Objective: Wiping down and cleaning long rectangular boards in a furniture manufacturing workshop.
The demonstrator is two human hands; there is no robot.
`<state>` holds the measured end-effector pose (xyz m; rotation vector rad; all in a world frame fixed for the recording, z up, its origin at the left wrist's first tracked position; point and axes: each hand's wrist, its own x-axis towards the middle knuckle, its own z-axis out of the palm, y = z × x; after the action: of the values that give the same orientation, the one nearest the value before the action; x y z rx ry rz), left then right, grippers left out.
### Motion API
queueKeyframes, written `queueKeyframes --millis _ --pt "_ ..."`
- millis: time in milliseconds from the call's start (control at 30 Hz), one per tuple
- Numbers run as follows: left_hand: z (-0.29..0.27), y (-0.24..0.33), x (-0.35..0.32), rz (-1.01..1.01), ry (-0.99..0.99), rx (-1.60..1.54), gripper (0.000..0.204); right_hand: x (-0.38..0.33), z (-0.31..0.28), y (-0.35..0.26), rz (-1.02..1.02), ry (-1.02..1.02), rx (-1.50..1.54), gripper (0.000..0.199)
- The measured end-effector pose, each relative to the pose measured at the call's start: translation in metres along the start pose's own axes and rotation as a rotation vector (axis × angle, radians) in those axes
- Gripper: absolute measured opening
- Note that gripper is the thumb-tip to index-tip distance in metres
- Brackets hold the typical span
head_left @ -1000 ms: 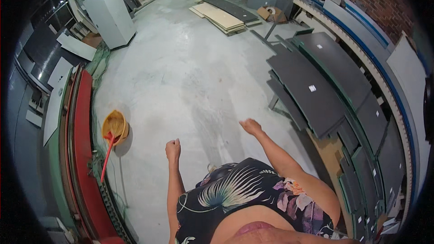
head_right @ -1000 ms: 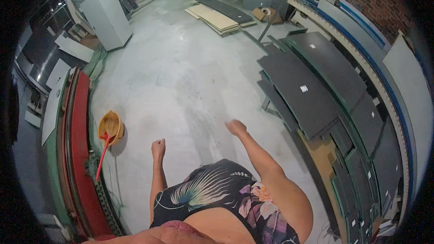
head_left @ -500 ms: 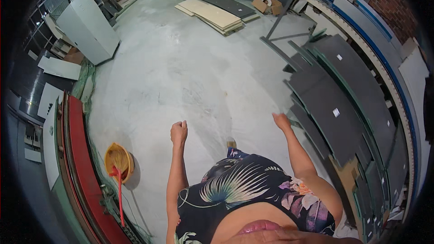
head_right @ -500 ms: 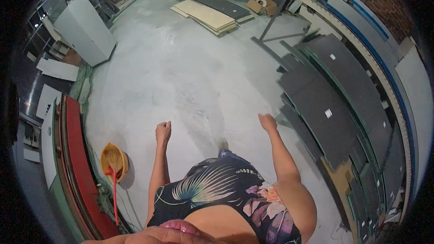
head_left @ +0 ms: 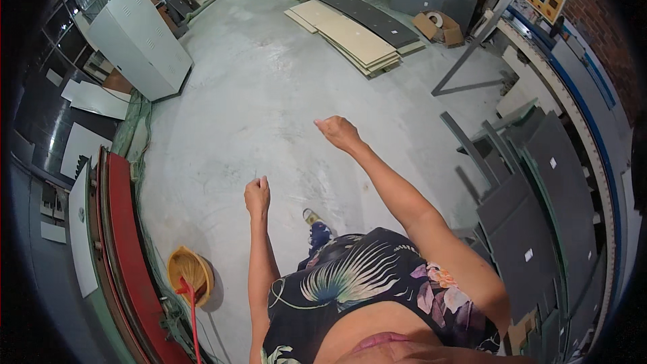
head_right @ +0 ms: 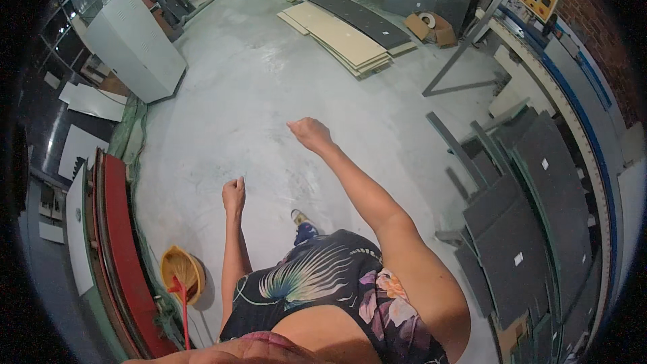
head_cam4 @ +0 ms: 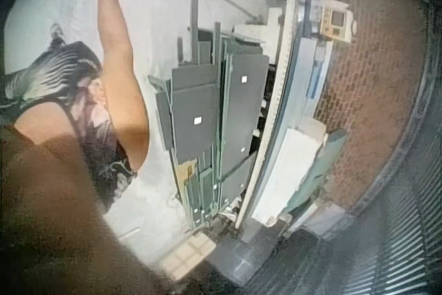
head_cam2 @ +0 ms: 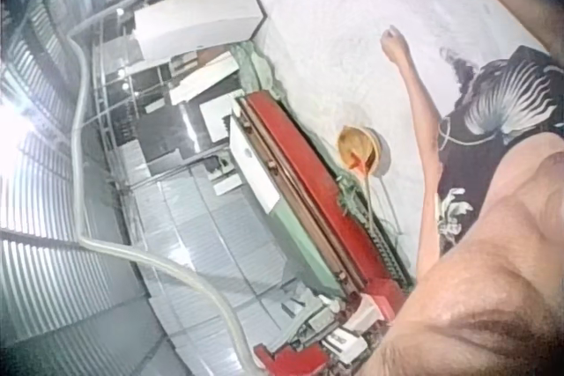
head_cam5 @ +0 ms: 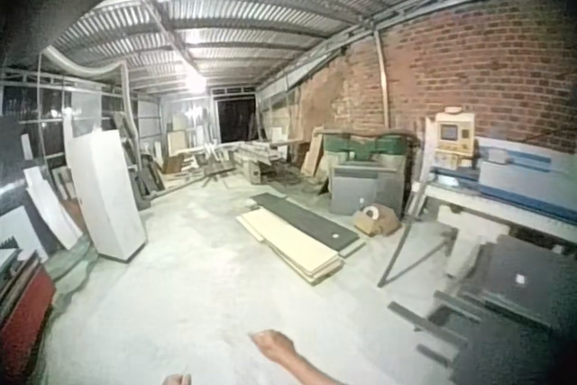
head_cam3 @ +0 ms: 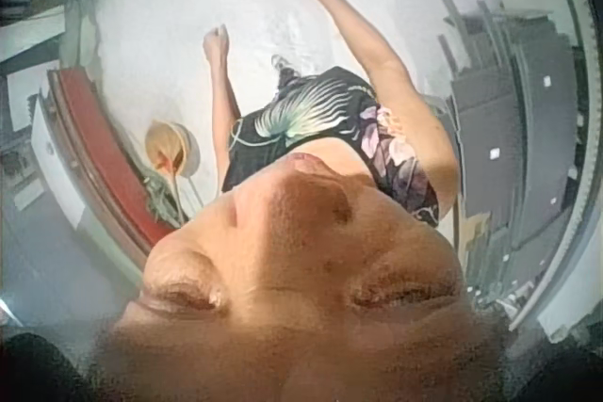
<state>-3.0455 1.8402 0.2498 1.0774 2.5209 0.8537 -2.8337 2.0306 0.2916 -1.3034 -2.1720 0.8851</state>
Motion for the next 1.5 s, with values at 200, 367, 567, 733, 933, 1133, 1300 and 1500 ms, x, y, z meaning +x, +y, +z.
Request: queueKeyframes --millis 200,367,567,733,933,1133,1300,1500 --pt "0.018 0.014 0.177 -0.016 0.002 -0.032 0.039 0.152 0.034 -0.003 0.018 -0.076 -0.062 0.054" --pt "0.042 0.053 0.321 0.075 -0.049 -0.015 0.039 0.261 0.029 0.038 0.12 0.012 -0.117 0.051" --pt "0.079 0.104 0.464 0.073 -0.138 0.008 0.04 0.376 0.02 0.14 0.246 0.159 -0.125 0.053" --pt "0.121 0.148 0.599 0.075 -0.109 -0.039 0.04 0.521 -0.001 0.172 0.342 0.265 -0.03 0.056" --pt "0.137 0.194 0.745 0.06 -0.051 -0.014 0.039 0.719 0.01 0.144 0.3 0.044 -0.048 0.053" --pt "0.149 0.202 0.884 -0.058 -0.069 -0.024 0.039 0.895 0.07 0.09 0.077 0.01 -0.031 0.055" --pt "0.159 0.201 1.031 -0.021 -0.064 -0.029 0.038 1.024 0.119 0.074 0.035 -0.025 -0.037 0.053" --pt "0.161 0.241 1.198 -0.023 -0.145 0.014 0.038 1.156 0.128 0.067 0.074 -0.038 -0.143 0.046"
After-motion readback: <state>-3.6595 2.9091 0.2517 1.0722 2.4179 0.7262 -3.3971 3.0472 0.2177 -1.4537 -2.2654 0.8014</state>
